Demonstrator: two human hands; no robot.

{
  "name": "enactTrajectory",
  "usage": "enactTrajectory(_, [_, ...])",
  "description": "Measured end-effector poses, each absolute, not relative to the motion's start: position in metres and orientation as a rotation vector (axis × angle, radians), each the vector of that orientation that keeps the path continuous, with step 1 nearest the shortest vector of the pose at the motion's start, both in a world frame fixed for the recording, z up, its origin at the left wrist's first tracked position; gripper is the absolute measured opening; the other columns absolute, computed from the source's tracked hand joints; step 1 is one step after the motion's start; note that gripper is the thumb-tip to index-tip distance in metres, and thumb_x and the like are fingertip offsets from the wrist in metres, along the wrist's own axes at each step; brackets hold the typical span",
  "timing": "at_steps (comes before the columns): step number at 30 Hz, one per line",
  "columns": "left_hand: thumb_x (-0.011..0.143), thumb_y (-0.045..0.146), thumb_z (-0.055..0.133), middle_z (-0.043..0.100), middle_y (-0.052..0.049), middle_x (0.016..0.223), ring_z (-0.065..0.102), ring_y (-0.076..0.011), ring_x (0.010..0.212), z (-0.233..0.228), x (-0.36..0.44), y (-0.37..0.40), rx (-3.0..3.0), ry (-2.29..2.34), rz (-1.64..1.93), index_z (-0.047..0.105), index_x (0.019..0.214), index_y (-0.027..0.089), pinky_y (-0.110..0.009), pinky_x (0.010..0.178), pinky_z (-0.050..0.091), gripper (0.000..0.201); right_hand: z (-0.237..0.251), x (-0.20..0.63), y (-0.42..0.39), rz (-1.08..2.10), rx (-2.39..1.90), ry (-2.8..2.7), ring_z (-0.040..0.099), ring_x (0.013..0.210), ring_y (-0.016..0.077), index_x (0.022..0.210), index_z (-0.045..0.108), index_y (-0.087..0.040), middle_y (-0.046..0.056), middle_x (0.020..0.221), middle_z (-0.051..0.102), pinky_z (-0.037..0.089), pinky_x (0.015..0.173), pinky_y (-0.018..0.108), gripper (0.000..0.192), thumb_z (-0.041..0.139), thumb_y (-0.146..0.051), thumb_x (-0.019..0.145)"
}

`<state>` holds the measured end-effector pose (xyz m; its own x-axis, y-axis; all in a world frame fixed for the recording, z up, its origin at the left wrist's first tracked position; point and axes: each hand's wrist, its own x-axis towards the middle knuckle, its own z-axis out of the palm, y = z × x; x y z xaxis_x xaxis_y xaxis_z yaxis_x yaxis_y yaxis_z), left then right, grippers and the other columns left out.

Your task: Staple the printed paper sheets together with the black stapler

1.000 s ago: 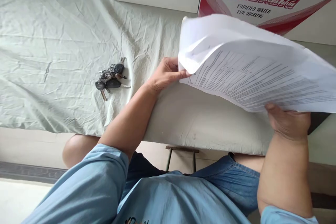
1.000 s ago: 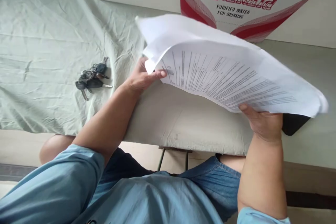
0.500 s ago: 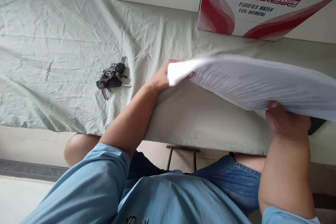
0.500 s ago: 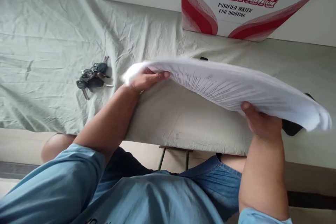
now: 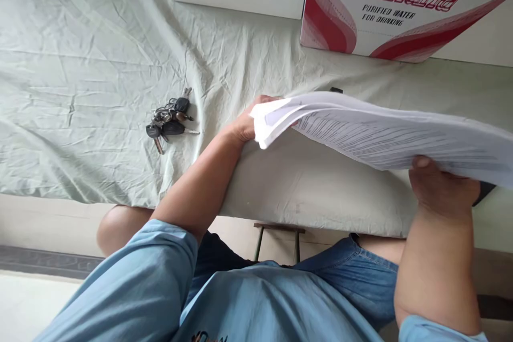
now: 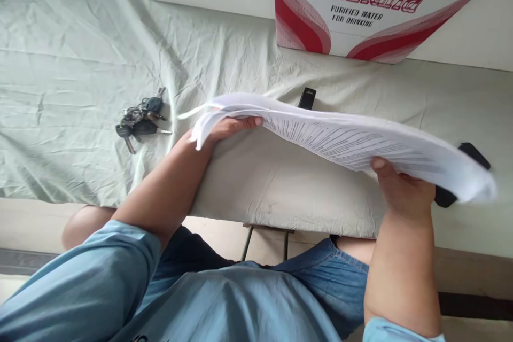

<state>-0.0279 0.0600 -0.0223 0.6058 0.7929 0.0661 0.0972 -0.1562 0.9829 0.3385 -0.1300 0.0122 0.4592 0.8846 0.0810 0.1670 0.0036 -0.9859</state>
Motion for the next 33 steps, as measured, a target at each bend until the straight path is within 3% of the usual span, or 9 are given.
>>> enactTrajectory(5, [0.092, 0.063, 0.090, 0.084, -0.009, 0.089, 0.078, -0.0236, 0.084, -0.023, -0.023, 0.062, 1.787, 0.693, 0.671, 0.085, 0.085, 0.020, -0.036, 0.079, 0.062, 0.044, 0.018, 0.328, -0.123, 0.709, -1.395, -0.910, 0.062, 0.166, 0.0400, 0.124, 0.087, -0.039, 0.003, 0.156, 0.080, 0.039, 0.146, 0.072, 0.066, 0.110, -0.054, 0.065])
enactTrajectory(8, [0.089, 0.082, 0.090, 0.074, -0.005, 0.072, 0.074, -0.0222, 0.074, -0.030, -0.022, 0.060, 1.592, 0.813, 0.821, 0.075, 0.076, 0.022, -0.036, 0.075, 0.066, 0.063, 0.022, 0.331, -0.126, 0.854, -1.465, -0.892, 0.067, 0.161, 0.0389, 0.132, 0.085, -0.038, 0.006, 0.155, 0.081, 0.046, 0.143, 0.068, 0.073, 0.112, -0.051, 0.066])
enactTrajectory(11, [0.086, 0.080, 0.095, 0.071, -0.003, 0.070, 0.075, -0.0230, 0.074, -0.036, -0.027, 0.060, 1.408, 0.871, 0.891, 0.076, 0.084, 0.023, -0.036, 0.074, 0.069, 0.060, 0.024, 0.344, -0.133, 1.058, -1.624, -0.851, 0.077, 0.149, 0.0384, 0.130, 0.086, -0.038, 0.007, 0.148, 0.086, 0.052, 0.140, 0.065, 0.073, 0.113, -0.054, 0.064])
enactTrajectory(15, [0.084, 0.070, 0.102, 0.069, -0.004, 0.068, 0.078, -0.0261, 0.074, -0.036, -0.034, 0.060, 1.258, 0.852, 0.905, 0.079, 0.090, 0.021, -0.040, 0.074, 0.070, 0.054, 0.026, 0.368, -0.129, 1.035, -1.553, -0.814, 0.088, 0.117, 0.0434, 0.116, 0.092, -0.029, 0.016, 0.123, 0.092, 0.070, 0.114, 0.066, 0.070, 0.104, -0.076, 0.067])
enactTrajectory(19, [0.082, 0.069, 0.103, 0.069, -0.005, 0.068, 0.065, -0.0187, 0.059, -0.022, -0.032, 0.056, 1.403, 0.742, 0.568, 0.079, 0.080, 0.019, -0.035, 0.057, 0.057, 0.056, 0.024, 0.377, -0.117, 1.006, -1.418, -0.814, 0.090, 0.092, 0.0363, 0.113, 0.094, -0.027, 0.016, 0.102, 0.092, 0.076, 0.085, 0.054, 0.070, 0.090, -0.088, 0.078])
enactTrajectory(22, [0.090, 0.067, 0.095, 0.065, -0.001, 0.064, 0.056, -0.0137, 0.054, -0.009, -0.022, 0.048, 1.608, 0.637, 0.274, 0.076, 0.074, 0.019, -0.029, 0.048, 0.042, 0.054, 0.022, 0.362, -0.115, 1.165, -1.370, -0.925, 0.091, 0.102, 0.0326, 0.123, 0.093, -0.029, 0.013, 0.111, 0.094, 0.077, 0.087, 0.045, 0.072, 0.100, -0.081, 0.074])
enactTrajectory(25, [0.100, 0.056, 0.082, 0.069, -0.001, 0.067, 0.060, -0.0141, 0.057, 0.000, -0.011, 0.040, 1.745, 0.550, 0.158, 0.078, 0.077, 0.020, -0.028, 0.051, 0.042, 0.043, 0.018, 0.334, -0.116, 1.252, -1.360, -1.028, 0.089, 0.102, 0.0269, 0.132, 0.091, -0.034, 0.007, 0.113, 0.094, 0.076, 0.094, 0.040, 0.068, 0.105, -0.070, 0.077])
enactTrajectory(30, [0.098, 0.052, 0.080, 0.070, -0.001, 0.067, 0.062, -0.0154, 0.058, 0.002, -0.004, 0.034, 1.798, 0.516, 0.138, 0.074, 0.072, 0.021, -0.029, 0.053, 0.042, 0.041, 0.005, 0.301, -0.115, 1.152, -1.495, -1.052, 0.088, 0.089, 0.0267, 0.107, 0.093, -0.037, 0.000, 0.094, 0.090, 0.077, 0.091, 0.046, 0.032, 0.097, -0.065, 0.091])
enactTrajectory(33, [0.092, 0.045, 0.085, 0.079, -0.002, 0.080, 0.070, -0.0170, 0.067, -0.001, -0.004, 0.036, 1.725, 0.564, 0.189, 0.084, 0.090, 0.021, -0.028, 0.060, 0.050, 0.025, -0.003, 0.302, -0.112, 1.131, -1.541, -1.031, 0.089, 0.091, 0.0295, 0.101, 0.092, -0.031, 0.001, 0.091, 0.090, 0.076, 0.087, 0.046, 0.035, 0.098, -0.064, 0.091])
